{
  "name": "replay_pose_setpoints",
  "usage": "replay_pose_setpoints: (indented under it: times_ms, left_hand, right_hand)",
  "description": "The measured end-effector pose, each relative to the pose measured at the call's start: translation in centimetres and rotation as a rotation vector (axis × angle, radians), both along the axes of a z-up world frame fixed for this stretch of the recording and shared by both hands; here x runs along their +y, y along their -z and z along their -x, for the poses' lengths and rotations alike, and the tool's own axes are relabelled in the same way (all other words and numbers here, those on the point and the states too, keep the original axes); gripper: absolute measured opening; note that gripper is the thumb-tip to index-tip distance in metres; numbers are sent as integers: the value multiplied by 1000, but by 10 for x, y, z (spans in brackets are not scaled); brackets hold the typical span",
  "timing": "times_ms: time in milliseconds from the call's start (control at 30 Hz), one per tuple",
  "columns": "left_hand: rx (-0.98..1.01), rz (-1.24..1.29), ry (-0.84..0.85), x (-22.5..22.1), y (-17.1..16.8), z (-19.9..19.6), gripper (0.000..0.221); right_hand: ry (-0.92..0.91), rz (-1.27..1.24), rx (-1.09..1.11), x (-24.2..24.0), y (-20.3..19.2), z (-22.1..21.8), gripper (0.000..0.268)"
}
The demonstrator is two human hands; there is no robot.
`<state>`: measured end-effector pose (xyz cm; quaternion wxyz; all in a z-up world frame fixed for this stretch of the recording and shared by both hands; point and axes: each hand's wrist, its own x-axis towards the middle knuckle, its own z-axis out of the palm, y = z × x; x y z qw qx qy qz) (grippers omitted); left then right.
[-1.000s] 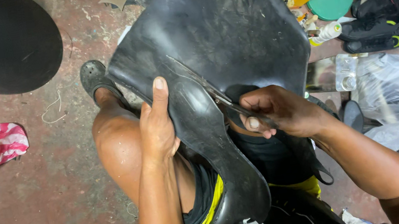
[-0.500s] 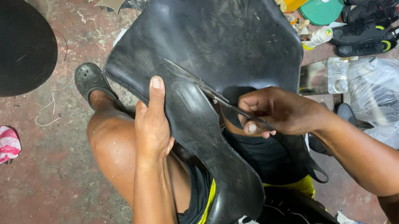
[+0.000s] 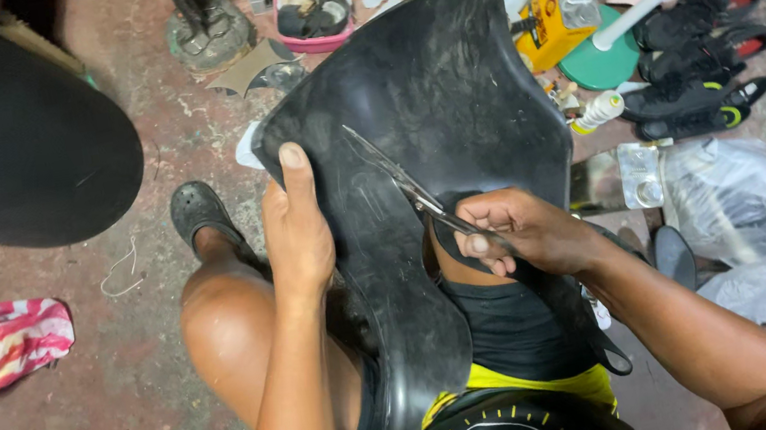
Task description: The person cuts along a marked line on a large piece of black rubber using shears, rotating and pulling the rubber to follow the curve.
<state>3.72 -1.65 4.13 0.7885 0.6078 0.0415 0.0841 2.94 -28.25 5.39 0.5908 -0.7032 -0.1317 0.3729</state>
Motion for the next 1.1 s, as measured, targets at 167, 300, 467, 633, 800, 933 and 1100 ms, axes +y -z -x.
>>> replay_pose_setpoints:
  times_ms: [167, 300, 467, 633, 800, 933, 1100]
  left_hand:
    - [227, -76, -29, -4, 14, -11, 68]
    - [148, 165, 20, -4, 23, -18, 66]
    - [213, 232, 58, 2, 25, -26, 64]
    - [224, 224, 48, 4, 27, -33, 64]
    - [291, 243, 42, 5, 26, -29, 64]
    - [297, 215, 45, 5, 18, -29, 62]
    - [531, 93, 31, 0, 4, -37, 61]
  right_hand:
    - [57, 74, 11, 1, -3, 2, 22]
    - [73, 122, 20, 8, -7, 1, 20]
    - [60, 156, 46, 11, -16, -8, 21]
    - [102, 95, 60, 13, -9, -14, 21]
    - [88, 47, 64, 13, -3, -12, 22]
    - [72, 24, 79, 9, -5, -12, 21]
    - [195, -79, 235, 0, -4, -11, 22]
